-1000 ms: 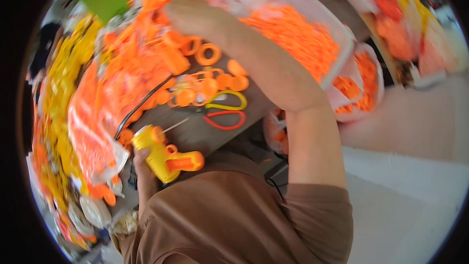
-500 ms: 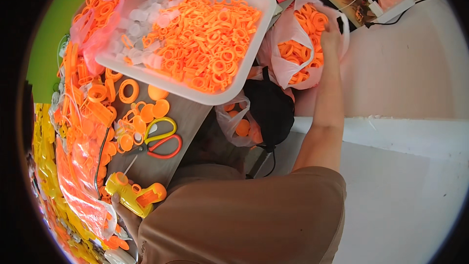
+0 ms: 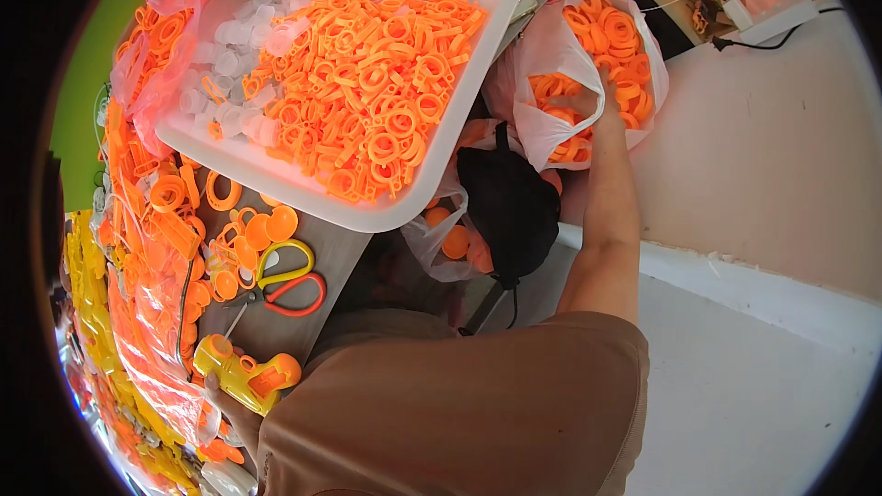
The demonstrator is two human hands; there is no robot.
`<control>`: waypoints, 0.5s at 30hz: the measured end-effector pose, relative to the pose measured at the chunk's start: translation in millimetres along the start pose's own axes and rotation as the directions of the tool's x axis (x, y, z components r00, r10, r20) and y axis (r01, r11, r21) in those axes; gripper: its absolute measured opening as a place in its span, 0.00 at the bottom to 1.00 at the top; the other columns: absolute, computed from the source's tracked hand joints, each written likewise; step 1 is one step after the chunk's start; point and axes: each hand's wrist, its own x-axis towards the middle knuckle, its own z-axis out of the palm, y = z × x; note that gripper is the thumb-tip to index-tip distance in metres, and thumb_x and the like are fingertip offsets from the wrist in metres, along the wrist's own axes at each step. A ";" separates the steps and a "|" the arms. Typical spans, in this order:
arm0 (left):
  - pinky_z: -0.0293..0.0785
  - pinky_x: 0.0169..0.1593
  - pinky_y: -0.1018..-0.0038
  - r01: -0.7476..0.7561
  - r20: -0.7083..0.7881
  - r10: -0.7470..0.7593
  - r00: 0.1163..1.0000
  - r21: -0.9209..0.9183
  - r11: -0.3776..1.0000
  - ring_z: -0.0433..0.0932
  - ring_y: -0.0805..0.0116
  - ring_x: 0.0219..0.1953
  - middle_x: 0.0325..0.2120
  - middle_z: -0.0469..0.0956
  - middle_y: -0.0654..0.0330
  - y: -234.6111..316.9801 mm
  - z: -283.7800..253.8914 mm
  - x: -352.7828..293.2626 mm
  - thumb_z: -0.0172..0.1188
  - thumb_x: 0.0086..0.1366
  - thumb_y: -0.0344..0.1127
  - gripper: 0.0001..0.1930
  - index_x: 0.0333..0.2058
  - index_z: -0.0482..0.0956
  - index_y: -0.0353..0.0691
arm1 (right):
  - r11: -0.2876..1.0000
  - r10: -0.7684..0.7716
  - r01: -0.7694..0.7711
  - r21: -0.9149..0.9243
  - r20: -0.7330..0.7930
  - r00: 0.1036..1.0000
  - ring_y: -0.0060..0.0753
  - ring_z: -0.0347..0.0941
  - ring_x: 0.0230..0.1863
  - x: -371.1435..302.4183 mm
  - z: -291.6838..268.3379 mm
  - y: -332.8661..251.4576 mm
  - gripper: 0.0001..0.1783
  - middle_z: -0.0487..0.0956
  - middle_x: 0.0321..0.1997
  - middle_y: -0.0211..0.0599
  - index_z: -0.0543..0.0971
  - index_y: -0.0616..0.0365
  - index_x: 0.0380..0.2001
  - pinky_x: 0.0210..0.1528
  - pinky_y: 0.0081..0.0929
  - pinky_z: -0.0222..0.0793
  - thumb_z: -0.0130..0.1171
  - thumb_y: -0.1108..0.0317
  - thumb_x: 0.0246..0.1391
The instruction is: Assembling the internal and external components of a yellow plastic toy gun at a factory workbench.
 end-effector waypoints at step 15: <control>0.75 0.35 0.67 -0.036 0.061 0.034 0.998 0.037 0.999 0.74 0.63 0.34 0.35 0.73 0.54 -2.8 -2.6 4.4 0.54 0.52 0.55 0.31 0.49 0.68 0.37 | 0.974 -0.142 0.085 -0.212 -0.271 0.952 0.54 0.69 0.44 10.1 39.8 32.2 0.26 0.75 0.42 0.48 0.74 0.55 0.44 0.45 0.45 0.69 0.61 0.68 0.34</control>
